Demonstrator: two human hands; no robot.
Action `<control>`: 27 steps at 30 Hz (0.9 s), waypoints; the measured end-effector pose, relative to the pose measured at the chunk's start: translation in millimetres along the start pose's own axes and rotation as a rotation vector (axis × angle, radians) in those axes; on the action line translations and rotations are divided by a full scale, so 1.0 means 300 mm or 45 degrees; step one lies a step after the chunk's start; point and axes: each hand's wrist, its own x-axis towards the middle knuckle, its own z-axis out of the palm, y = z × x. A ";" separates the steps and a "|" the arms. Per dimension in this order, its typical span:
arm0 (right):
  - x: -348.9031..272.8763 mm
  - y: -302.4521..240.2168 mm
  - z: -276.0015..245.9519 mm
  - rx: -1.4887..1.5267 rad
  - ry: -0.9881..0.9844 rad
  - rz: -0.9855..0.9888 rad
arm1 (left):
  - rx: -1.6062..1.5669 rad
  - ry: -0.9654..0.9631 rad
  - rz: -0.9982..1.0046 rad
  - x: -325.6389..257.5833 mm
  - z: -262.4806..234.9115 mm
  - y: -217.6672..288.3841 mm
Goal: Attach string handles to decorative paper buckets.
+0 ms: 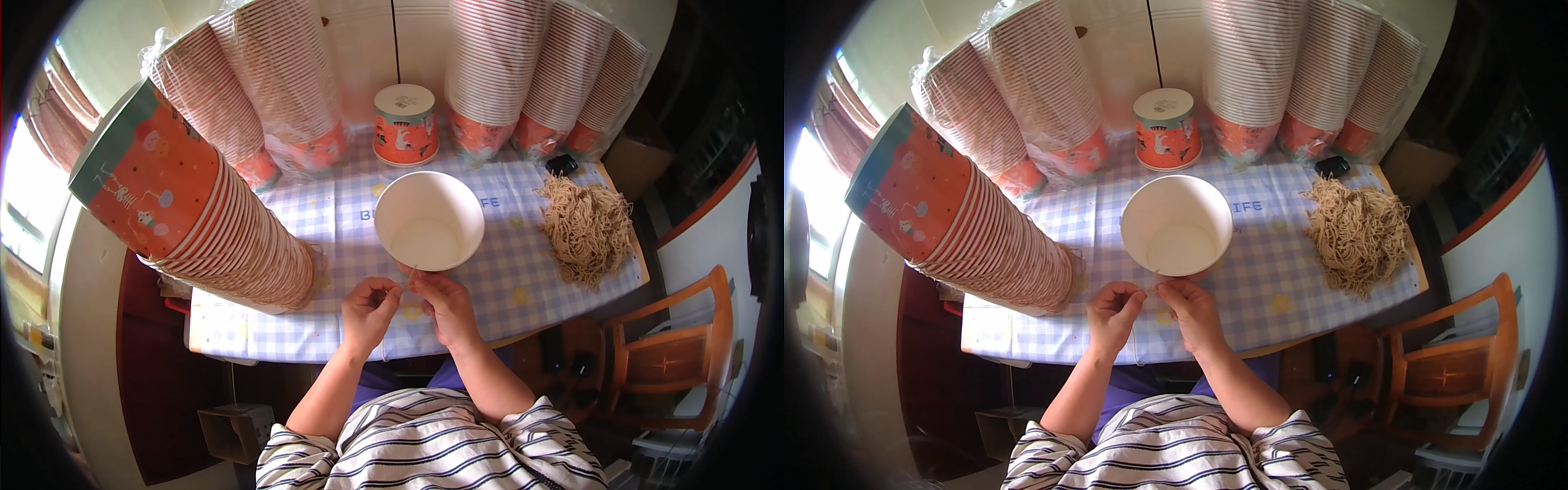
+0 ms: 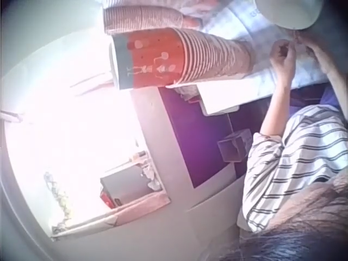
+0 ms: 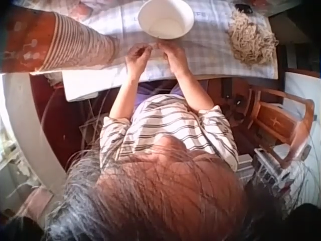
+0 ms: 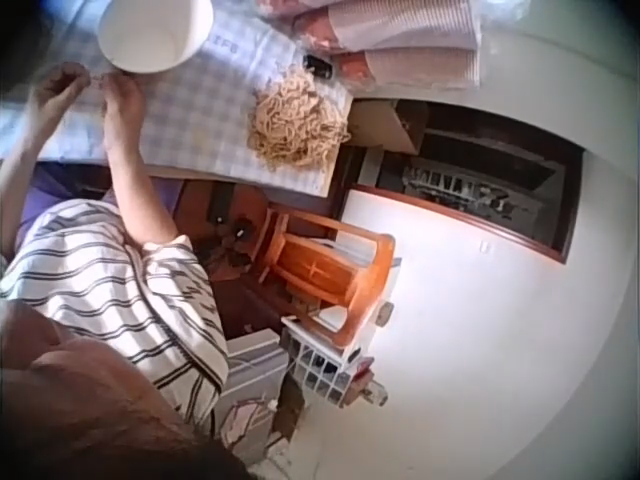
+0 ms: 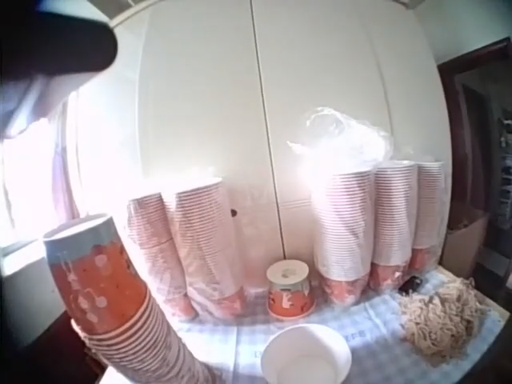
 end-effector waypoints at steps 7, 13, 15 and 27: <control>-0.015 -0.019 0.005 -0.067 -0.058 -0.128 | 0.040 -0.118 -0.002 0.013 0.022 0.038; -0.014 -0.022 0.002 -0.008 -0.076 -0.069 | 0.458 -0.132 0.220 0.033 0.010 0.033; -0.013 -0.018 -0.006 -0.027 -0.082 -0.080 | 0.562 -0.135 0.242 0.034 0.013 0.054; -0.013 -0.016 0.012 -0.114 0.023 -0.148 | 0.186 -0.156 -0.076 0.030 -0.022 0.048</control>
